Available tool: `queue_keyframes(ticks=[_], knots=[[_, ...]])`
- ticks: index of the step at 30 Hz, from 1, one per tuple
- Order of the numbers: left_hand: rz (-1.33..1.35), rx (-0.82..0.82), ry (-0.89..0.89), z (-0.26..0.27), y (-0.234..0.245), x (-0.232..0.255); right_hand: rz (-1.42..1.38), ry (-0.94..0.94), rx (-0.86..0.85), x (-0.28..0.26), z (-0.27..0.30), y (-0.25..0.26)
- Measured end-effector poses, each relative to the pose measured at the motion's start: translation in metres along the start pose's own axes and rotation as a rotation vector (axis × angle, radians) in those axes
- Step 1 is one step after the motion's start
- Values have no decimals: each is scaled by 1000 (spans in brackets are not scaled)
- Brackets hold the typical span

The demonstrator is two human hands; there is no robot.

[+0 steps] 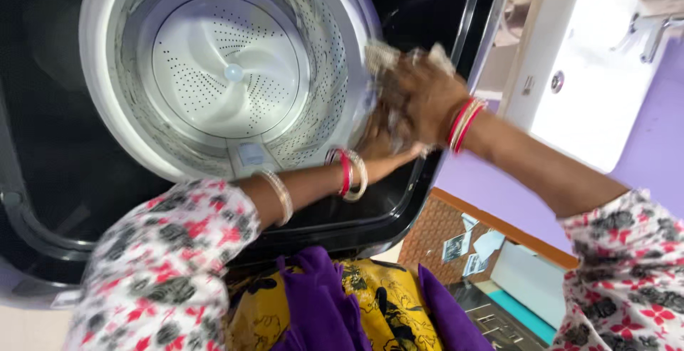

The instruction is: The person wipes the exterior lid and then the interior drum and rim of a top-loading washing machine using a cloth.

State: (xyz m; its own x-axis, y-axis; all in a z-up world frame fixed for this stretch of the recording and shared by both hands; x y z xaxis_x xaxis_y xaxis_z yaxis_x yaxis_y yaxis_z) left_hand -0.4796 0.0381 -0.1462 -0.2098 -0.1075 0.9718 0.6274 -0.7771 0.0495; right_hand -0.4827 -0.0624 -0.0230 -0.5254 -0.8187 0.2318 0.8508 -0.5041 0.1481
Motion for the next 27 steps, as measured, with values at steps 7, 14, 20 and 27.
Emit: queue_keyframes(ticks=[7,14,20,27], knots=[[209,188,134,-53,8,-7,262,-70,338,52,-36,18],[181,397,23,-84,32,-11,236,-155,472,75,-35,23],[-151,-408,296,77,-11,14,-101,123,82,-67,26,-39],[-98,-437,439,84,-20,53,-90,185,441,-54,40,-47]])
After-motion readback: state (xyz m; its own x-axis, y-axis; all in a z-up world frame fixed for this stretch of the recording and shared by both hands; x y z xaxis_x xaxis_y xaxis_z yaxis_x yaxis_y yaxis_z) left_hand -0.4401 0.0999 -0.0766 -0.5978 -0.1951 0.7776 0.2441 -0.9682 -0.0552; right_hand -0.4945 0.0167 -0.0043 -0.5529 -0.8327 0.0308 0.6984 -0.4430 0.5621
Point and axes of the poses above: each hand's wrist, its own z-axis away from the middle knuckle, its own y-axis out of the back of the hand, x = y × z, the point moved 6 cm from there along -z, towards the middle knuckle, and after that the axes turned 8 degrees about -x, right-handed, at the moved point
